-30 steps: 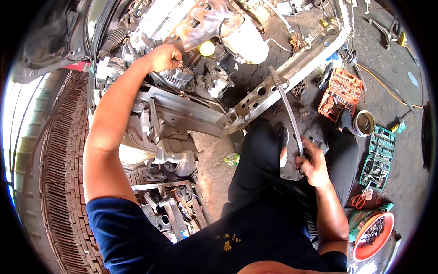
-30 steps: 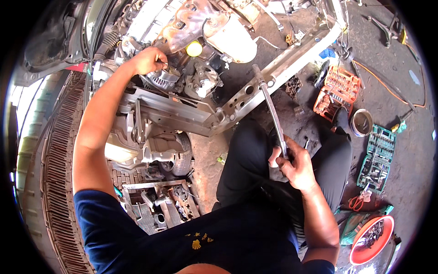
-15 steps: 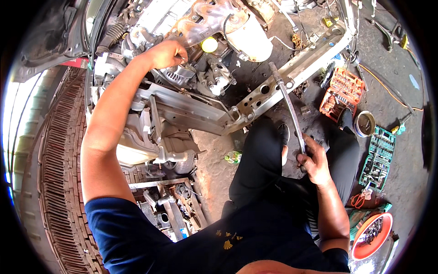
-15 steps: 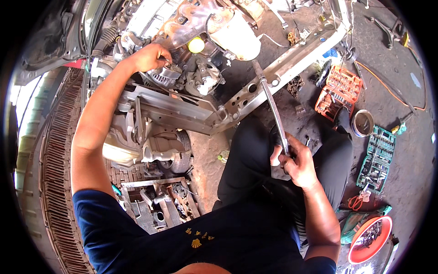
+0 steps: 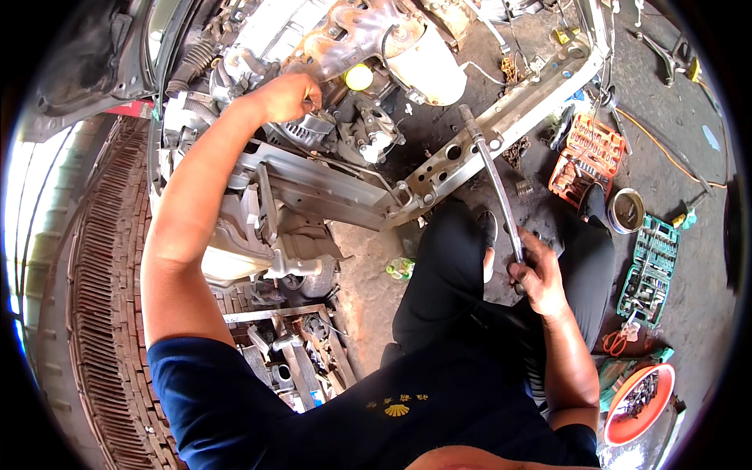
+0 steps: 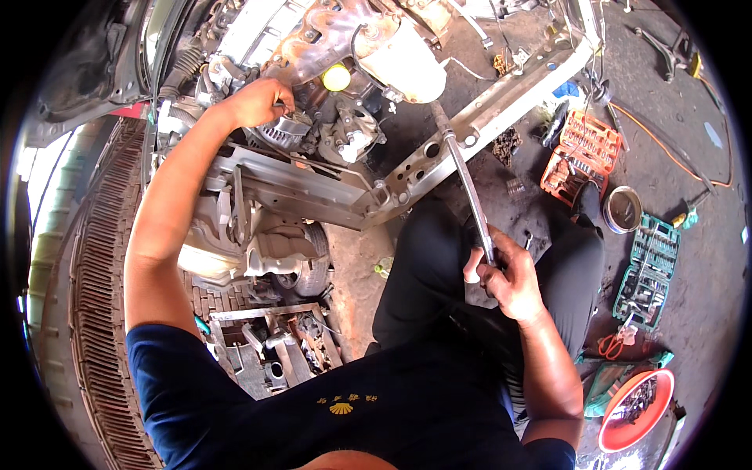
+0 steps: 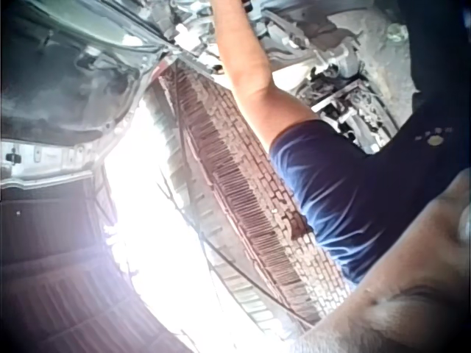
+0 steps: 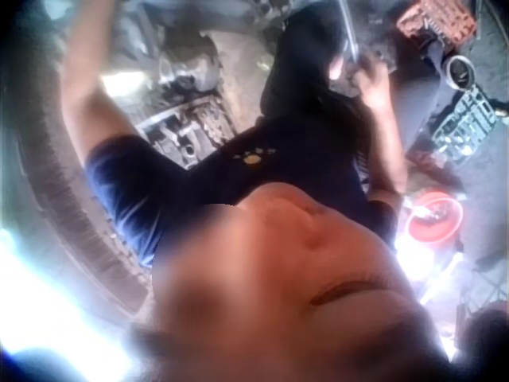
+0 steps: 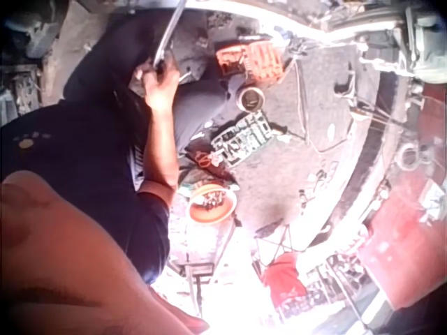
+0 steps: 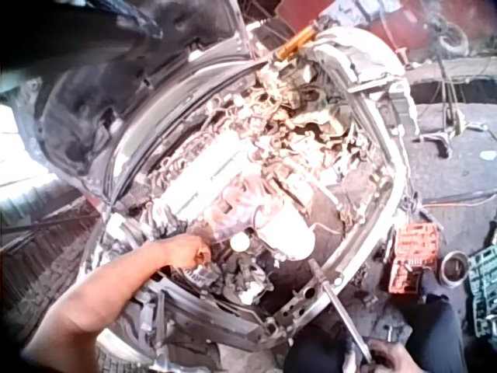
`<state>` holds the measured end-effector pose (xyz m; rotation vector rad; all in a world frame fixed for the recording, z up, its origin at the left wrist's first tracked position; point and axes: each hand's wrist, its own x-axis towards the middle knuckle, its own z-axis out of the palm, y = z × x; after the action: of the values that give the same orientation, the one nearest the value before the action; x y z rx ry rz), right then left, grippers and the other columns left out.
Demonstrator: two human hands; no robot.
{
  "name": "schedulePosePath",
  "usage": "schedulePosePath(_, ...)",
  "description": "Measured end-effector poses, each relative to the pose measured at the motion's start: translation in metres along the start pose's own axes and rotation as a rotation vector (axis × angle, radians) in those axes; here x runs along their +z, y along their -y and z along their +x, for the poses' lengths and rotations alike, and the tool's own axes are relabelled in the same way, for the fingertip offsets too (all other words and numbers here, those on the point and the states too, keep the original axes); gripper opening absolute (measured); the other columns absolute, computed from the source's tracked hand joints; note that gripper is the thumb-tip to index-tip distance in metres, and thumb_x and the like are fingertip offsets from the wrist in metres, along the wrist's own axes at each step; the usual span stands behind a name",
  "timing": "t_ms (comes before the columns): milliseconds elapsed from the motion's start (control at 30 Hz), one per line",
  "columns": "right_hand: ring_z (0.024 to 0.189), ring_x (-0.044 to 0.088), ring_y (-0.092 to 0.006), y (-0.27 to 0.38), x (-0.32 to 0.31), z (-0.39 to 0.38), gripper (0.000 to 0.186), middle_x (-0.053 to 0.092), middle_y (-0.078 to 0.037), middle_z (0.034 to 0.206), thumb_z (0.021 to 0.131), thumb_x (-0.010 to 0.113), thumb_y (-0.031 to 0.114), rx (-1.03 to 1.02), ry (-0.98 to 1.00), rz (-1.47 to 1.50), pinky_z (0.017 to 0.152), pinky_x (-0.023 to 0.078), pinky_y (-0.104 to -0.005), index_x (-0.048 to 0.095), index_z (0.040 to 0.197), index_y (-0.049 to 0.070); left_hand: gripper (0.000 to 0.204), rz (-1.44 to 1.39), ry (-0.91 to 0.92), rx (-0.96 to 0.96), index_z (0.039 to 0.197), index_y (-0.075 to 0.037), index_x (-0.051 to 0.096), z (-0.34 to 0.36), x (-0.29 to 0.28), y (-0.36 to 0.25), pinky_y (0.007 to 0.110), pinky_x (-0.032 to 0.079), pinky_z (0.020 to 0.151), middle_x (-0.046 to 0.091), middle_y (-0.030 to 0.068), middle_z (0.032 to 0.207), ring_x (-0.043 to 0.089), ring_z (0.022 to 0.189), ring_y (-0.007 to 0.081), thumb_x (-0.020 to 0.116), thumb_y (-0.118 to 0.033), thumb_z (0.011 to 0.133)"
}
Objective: The person disassembles car engine components by loosening bolts using a ratchet wrench with an extension bar, changing sockets, and unscrewing fasteners around the engine block by hand and with hand tools.
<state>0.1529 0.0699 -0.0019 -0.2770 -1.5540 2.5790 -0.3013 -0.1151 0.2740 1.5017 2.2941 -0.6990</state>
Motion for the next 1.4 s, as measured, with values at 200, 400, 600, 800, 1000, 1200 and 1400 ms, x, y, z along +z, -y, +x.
schedulePosePath(200,0.075,0.061,-0.0111,-0.009,-0.012,-0.001,0.062,0.066,-0.005,0.082,0.081,0.057,0.003,-0.032,0.007,-0.005,0.068,0.049,-0.0261,0.054,0.142,-0.009,0.017,0.123,0.006,-0.156,0.1,-0.004,0.078,0.003,-0.011,-0.036,0.043,0.056,0.095,0.077,0.0132,0.105,0.072,0.106,0.0352,0.071,-0.007,0.084)
schedulePosePath(400,0.077,0.062,-0.0134,-0.011,-0.02,-0.003,0.071,0.067,-0.006,0.085,0.079,0.063,0.001,-0.09,0.084,-0.04,0.072,0.05,-0.028,0.051,0.148,-0.009,0.036,-0.007,-0.195,-0.205,0.127,-0.006,0.072,-0.054,-0.008,0.003,0.043,0.049,0.11,0.068,0.0184,0.131,0.062,0.125,0.0367,0.067,-0.022,0.095)
schedulePosePath(600,0.078,0.058,-0.0122,-0.011,-0.011,-0.004,0.09,0.062,-0.003,0.09,0.075,0.069,0.004,-0.111,0.275,-0.203,0.074,0.049,-0.028,0.039,0.16,-0.001,0.037,0.128,-0.096,-0.348,0.126,0.0,0.069,-0.066,-0.021,0.007,0.044,0.047,0.11,0.066,0.021,0.131,0.061,0.126,0.0391,0.064,-0.023,0.098)
schedulePosePath(800,0.072,0.054,-0.0134,0.024,0.034,-0.007,0.105,0.058,-0.002,0.086,0.077,0.076,-0.001,-0.271,0.39,-0.202,0.07,0.049,-0.029,0.022,0.168,0.004,0.039,-0.275,-0.161,-0.449,0.132,-0.008,0.067,-0.073,-0.012,0.026,0.041,0.049,0.103,0.07,0.0157,0.121,0.066,0.118,0.0304,0.069,-0.024,0.096)
schedulePosePath(1000,0.066,0.053,-0.0101,0.099,0.077,0.05,0.081,0.056,-0.002,0.074,0.082,0.076,0.006,-0.408,0.305,-0.431,0.063,0.047,-0.0299,0.045,0.157,0.002,0.053,0.013,-0.032,-0.411,0.142,-0.014,0.066,-0.066,-0.014,0.023,0.05,0.028,0.123,0.059,0.0144,0.145,0.048,0.143,0.0345,0.059,-0.044,0.099)
schedulePosePath(1200,0.053,0.048,-0.0061,0.146,0.118,0.137,0.061,0.056,0.002,0.067,0.091,0.066,0.009,-0.169,0.393,-0.263,0.05,0.039,-0.0255,0.053,0.147,-0.008,0.042,0.057,-0.03,-0.497,0.134,-0.014,0.069,-0.069,-0.026,0.014,0.056,0.028,0.121,0.063,0.013,0.143,0.054,0.138,0.0331,0.056,-0.038,0.102)
schedulePosePath(1400,0.048,0.047,-0.0071,0.143,0.136,0.193,0.051,0.057,0.001,0.065,0.091,0.064,0.011,-0.237,0.394,-0.182,0.046,0.039,-0.0267,0.061,0.137,-0.011,0.033,-0.004,-0.047,-0.522,0.124,-0.019,0.073,-0.057,-0.029,0.021,0.059,0.024,0.121,0.074,0.0112,0.124,0.062,0.129,0.0345,0.053,-0.035,0.103)
